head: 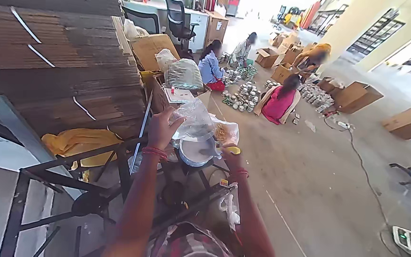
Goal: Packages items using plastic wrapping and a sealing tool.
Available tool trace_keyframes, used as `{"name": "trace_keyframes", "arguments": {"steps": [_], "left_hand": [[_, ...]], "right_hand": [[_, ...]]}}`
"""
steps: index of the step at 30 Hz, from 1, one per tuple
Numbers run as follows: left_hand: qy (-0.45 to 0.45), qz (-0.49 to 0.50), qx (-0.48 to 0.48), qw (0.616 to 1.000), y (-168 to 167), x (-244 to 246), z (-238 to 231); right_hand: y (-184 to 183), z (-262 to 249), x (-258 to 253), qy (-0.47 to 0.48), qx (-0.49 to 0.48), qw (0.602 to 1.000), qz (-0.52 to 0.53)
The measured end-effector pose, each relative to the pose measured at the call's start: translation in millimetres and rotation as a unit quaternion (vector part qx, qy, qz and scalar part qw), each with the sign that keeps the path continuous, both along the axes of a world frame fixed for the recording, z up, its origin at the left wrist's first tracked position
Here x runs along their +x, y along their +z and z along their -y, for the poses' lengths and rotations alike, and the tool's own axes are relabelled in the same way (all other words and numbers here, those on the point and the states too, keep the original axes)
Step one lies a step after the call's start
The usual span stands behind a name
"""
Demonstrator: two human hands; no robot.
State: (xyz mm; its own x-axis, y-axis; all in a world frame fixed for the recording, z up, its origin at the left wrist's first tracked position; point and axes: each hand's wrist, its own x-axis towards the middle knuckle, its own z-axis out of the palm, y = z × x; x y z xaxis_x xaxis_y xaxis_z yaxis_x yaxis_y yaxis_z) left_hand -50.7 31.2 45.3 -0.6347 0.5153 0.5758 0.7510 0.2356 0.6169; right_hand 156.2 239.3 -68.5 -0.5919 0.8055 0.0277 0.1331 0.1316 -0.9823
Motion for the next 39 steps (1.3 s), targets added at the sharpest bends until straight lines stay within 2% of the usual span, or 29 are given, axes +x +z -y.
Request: {"name": "trace_keyframes", "arguments": {"steps": [3, 6, 8, 11, 13, 18, 21, 24, 30, 35, 36, 39], "left_hand": [[0.008, 0.014, 0.002, 1.000, 1.5, 2.2, 2.3], [0.015, 0.016, 0.004, 1.000, 0.9, 3.3, 2.8], [0.017, 0.017, 0.012, 1.000, 2.2, 3.0, 2.9], [0.027, 0.017, 0.022, 0.999, 0.7, 6.7, 1.5], [0.031, 0.026, 0.016, 0.999, 2.4, 11.8, 0.5], [0.040, 0.026, -0.006, 0.999, 3.0, 20.6, -2.0], [0.041, 0.017, -0.017, 0.999, 1.2, 23.7, -2.4], [0.042, 0.014, -0.018, 0.999, 2.1, 27.2, -2.1], [0.059, 0.025, -0.025, 0.998, 9.0, 27.4, 5.5], [0.079, 0.036, -0.011, 0.996, 5.1, 25.0, 8.6], [0.077, 0.040, -0.012, 0.996, 4.3, 25.2, 8.7], [0.073, 0.041, -0.011, 0.996, 3.2, 24.4, 8.8]], "right_hand": [[-8.4, 1.1, -20.9, -0.036, -0.037, 0.999, -0.014], [0.7, 13.5, -16.1, 0.033, -0.044, 0.998, -0.004], [3.7, 12.6, -5.9, 0.044, -0.027, 0.999, -0.006], [-10.2, 1.2, -4.0, -0.026, -0.004, 0.999, -0.028], [-17.8, 2.5, -17.9, -0.064, -0.032, 0.997, -0.041], [-0.9, 19.1, -13.5, 0.017, -0.066, 0.998, -0.009], [-10.8, 4.9, -3.3, -0.040, -0.042, 0.998, -0.020], [-25.7, 5.4, -17.6, -0.121, -0.040, 0.990, -0.057], [-4.8, 27.2, -11.4, -0.040, -0.097, 0.994, -0.031], [-14.3, 21.0, -23.3, -0.163, -0.058, 0.983, -0.056], [-17.5, 25.6, -28.1, -0.158, -0.068, 0.983, -0.064], [-7.5, 35.8, -23.7, -0.067, -0.106, 0.991, -0.040]]}}
